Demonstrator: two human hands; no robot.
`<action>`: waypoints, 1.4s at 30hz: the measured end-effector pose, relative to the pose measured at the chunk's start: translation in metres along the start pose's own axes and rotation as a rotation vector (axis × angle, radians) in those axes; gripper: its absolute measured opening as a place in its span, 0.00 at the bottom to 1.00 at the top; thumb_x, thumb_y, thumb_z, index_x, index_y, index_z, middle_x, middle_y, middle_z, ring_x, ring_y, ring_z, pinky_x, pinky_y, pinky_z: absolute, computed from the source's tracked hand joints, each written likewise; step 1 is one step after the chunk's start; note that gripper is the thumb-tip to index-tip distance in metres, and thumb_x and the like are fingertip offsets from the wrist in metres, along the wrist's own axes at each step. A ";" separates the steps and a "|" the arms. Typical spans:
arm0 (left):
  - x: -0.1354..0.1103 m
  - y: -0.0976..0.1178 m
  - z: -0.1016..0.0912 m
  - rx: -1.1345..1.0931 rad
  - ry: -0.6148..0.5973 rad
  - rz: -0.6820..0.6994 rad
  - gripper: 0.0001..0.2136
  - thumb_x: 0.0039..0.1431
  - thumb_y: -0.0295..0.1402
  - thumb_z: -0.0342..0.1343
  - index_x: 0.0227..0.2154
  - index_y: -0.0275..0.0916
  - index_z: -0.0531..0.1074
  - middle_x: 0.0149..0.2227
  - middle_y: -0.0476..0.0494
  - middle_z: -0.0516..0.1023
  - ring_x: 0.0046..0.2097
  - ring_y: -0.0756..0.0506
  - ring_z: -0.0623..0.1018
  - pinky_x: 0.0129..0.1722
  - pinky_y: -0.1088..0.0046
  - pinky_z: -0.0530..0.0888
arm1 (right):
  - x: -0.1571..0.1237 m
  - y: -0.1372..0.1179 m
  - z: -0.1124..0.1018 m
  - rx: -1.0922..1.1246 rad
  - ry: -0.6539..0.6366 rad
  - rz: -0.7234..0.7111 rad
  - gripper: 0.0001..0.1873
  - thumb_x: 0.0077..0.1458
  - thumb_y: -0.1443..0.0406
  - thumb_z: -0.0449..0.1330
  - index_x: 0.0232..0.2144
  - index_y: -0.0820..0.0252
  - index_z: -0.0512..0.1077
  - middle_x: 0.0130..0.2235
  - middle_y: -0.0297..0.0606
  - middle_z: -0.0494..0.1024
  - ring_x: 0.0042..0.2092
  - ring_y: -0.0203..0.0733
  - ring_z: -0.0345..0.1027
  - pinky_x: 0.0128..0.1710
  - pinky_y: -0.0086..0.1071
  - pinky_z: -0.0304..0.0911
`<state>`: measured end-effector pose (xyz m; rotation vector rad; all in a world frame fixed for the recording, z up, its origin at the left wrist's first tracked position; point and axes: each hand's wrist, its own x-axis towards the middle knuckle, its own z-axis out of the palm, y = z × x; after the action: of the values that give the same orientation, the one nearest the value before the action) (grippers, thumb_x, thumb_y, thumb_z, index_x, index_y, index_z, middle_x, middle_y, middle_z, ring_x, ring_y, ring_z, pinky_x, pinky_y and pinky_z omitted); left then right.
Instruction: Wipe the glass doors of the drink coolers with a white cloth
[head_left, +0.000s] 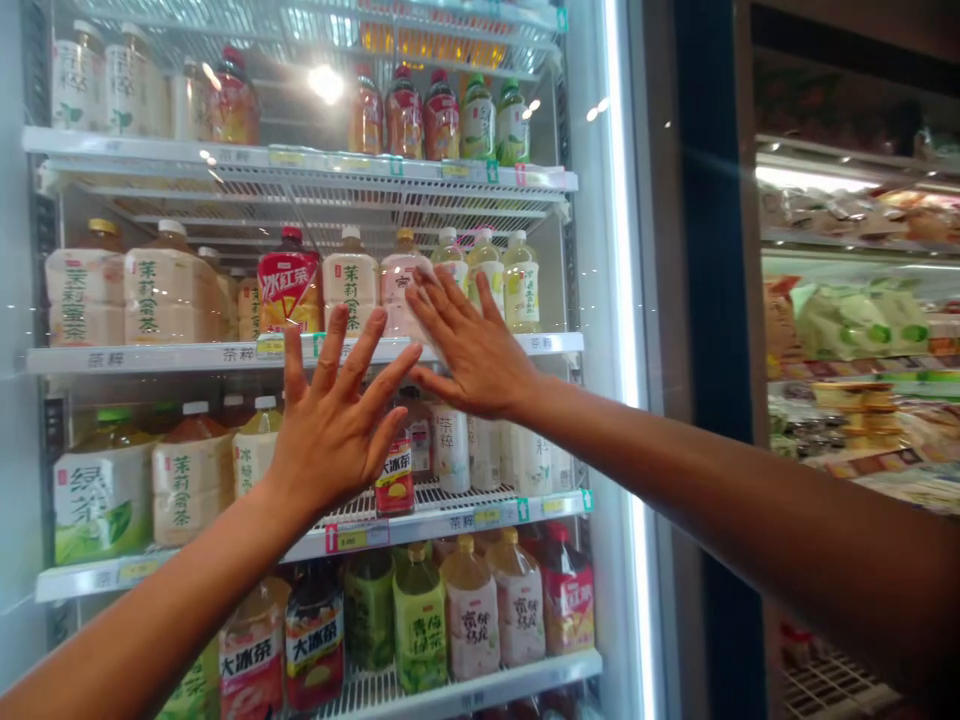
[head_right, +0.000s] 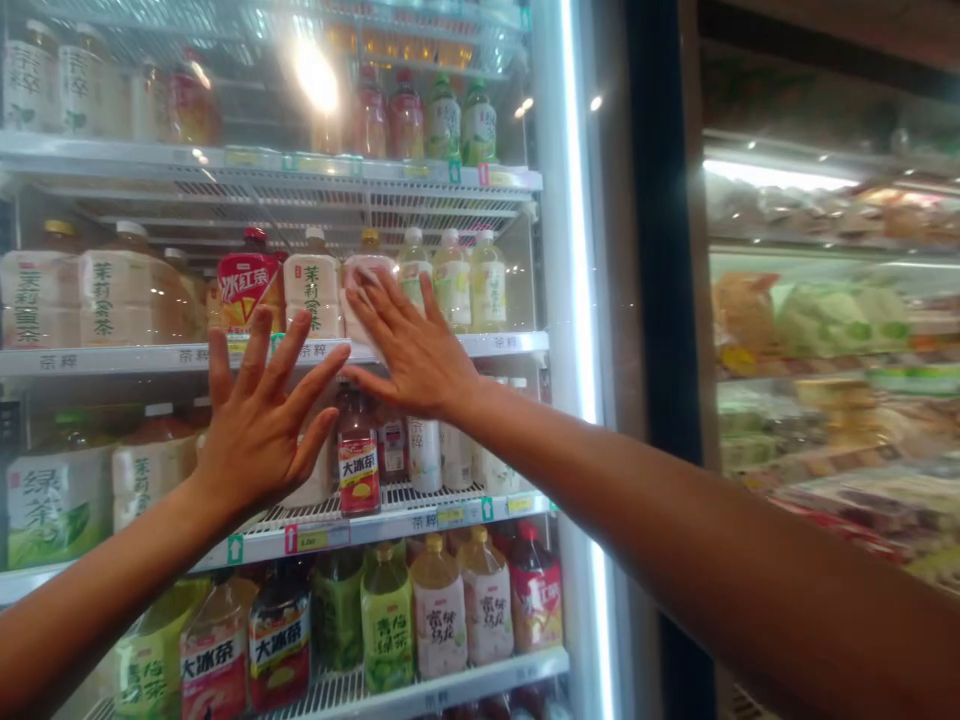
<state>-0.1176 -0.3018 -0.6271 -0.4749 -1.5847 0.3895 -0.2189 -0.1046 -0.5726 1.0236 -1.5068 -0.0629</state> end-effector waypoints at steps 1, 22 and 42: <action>0.003 0.002 0.000 -0.001 0.001 -0.007 0.33 0.68 0.38 0.49 0.72 0.55 0.42 0.76 0.52 0.34 0.75 0.40 0.34 0.72 0.47 0.31 | 0.007 0.002 0.000 -0.005 0.021 0.042 0.45 0.66 0.40 0.37 0.73 0.59 0.31 0.76 0.45 0.39 0.76 0.55 0.27 0.72 0.64 0.24; 0.004 0.017 -0.007 -0.027 0.014 0.145 0.31 0.68 0.41 0.50 0.71 0.49 0.49 0.76 0.47 0.39 0.76 0.39 0.38 0.72 0.46 0.32 | -0.089 0.019 0.001 -0.059 -0.021 0.177 0.48 0.66 0.40 0.40 0.72 0.57 0.22 0.76 0.44 0.34 0.76 0.53 0.27 0.72 0.61 0.29; -0.043 -0.013 0.000 -0.015 -0.049 0.030 0.31 0.67 0.40 0.51 0.71 0.52 0.49 0.76 0.47 0.40 0.76 0.37 0.38 0.72 0.44 0.33 | -0.042 -0.035 0.011 -0.105 -0.005 0.149 0.55 0.62 0.37 0.46 0.73 0.65 0.28 0.76 0.50 0.38 0.76 0.55 0.24 0.73 0.61 0.28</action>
<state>-0.1172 -0.3352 -0.6566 -0.5044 -1.6301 0.4157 -0.2146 -0.1057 -0.6286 0.8261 -1.5630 -0.0390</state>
